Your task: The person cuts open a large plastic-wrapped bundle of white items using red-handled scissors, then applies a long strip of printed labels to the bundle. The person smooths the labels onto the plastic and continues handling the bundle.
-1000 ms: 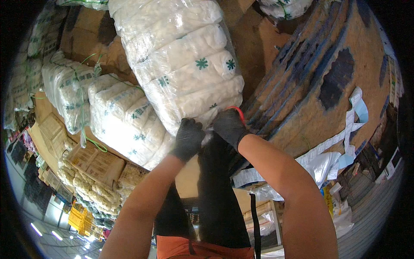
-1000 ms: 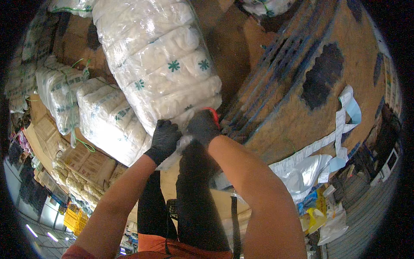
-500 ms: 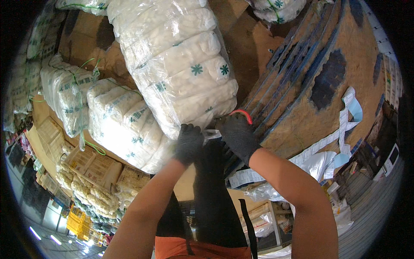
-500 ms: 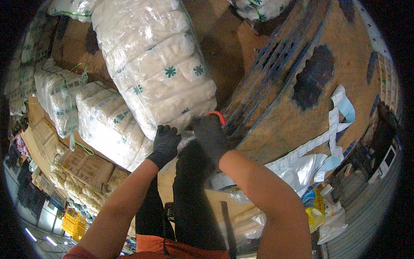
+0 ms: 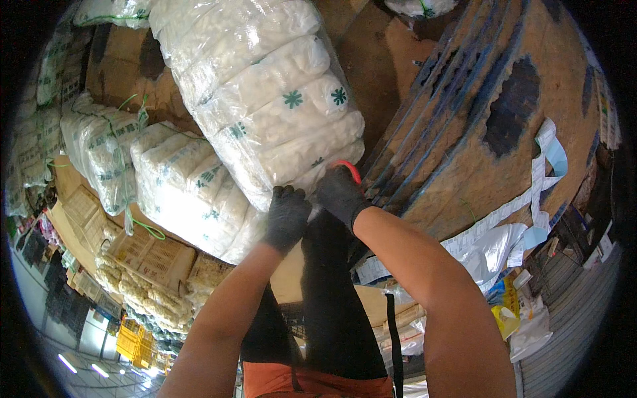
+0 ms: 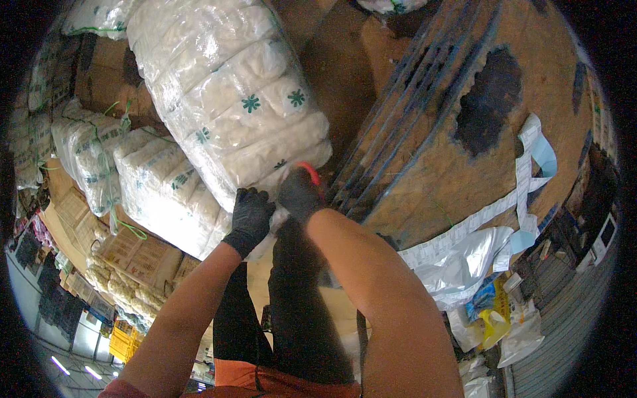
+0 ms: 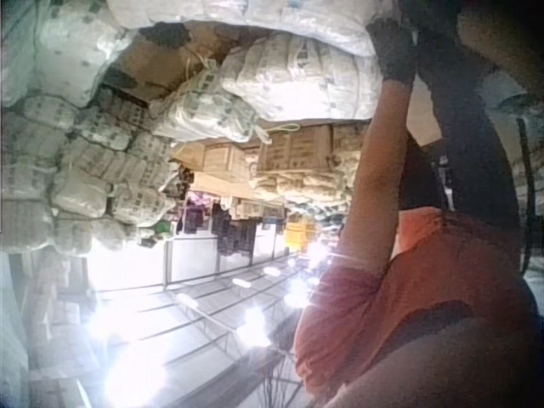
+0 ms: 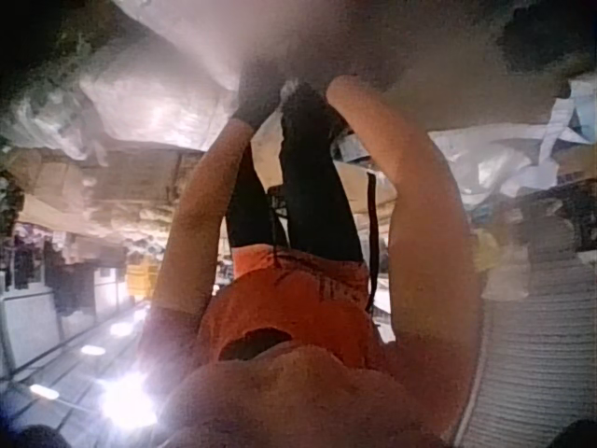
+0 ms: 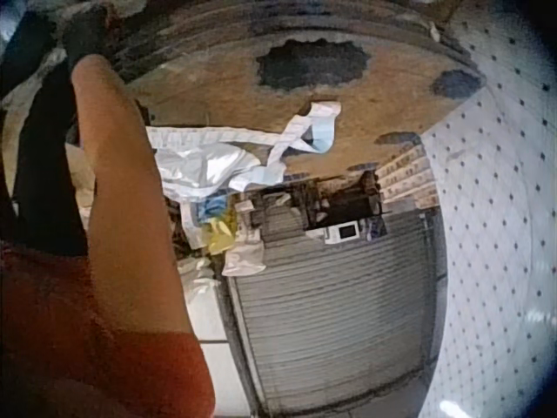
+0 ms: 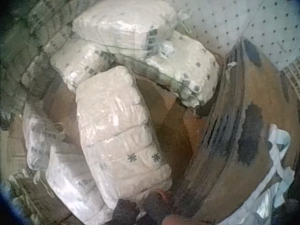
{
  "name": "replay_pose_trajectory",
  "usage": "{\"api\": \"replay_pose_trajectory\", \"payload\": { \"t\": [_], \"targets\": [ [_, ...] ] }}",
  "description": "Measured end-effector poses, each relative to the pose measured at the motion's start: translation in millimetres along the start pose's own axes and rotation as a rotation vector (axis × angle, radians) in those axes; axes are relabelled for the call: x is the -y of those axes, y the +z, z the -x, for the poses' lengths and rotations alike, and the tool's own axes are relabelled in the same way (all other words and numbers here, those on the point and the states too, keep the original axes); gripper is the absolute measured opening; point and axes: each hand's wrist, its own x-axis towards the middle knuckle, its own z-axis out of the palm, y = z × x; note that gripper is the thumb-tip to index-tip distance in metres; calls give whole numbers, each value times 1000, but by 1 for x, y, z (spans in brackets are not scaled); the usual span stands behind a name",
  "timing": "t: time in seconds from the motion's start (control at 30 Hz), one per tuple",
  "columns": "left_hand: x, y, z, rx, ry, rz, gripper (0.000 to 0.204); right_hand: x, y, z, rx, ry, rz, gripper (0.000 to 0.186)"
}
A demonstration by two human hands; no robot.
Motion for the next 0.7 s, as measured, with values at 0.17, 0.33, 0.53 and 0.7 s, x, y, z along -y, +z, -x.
{"api": "replay_pose_trajectory", "payload": {
  "t": [0.17, 0.33, 0.53, 0.7],
  "targets": [
    [-5, -9, 0, -93, 105, 58, 7, 25, 89, -16, -261, 202, -511, 16],
    [20, -4, 21, -98, 126, 148, 11, -1, 1, 24, -276, 422, -834, 14],
    [45, -16, 62, -117, 231, 59, 31, 18, 24, 73, -273, 609, -651, 19],
    [77, -23, 122, -169, -45, 9, 54, 46, 79, 99, -393, 441, -984, 19]
  ]
}}
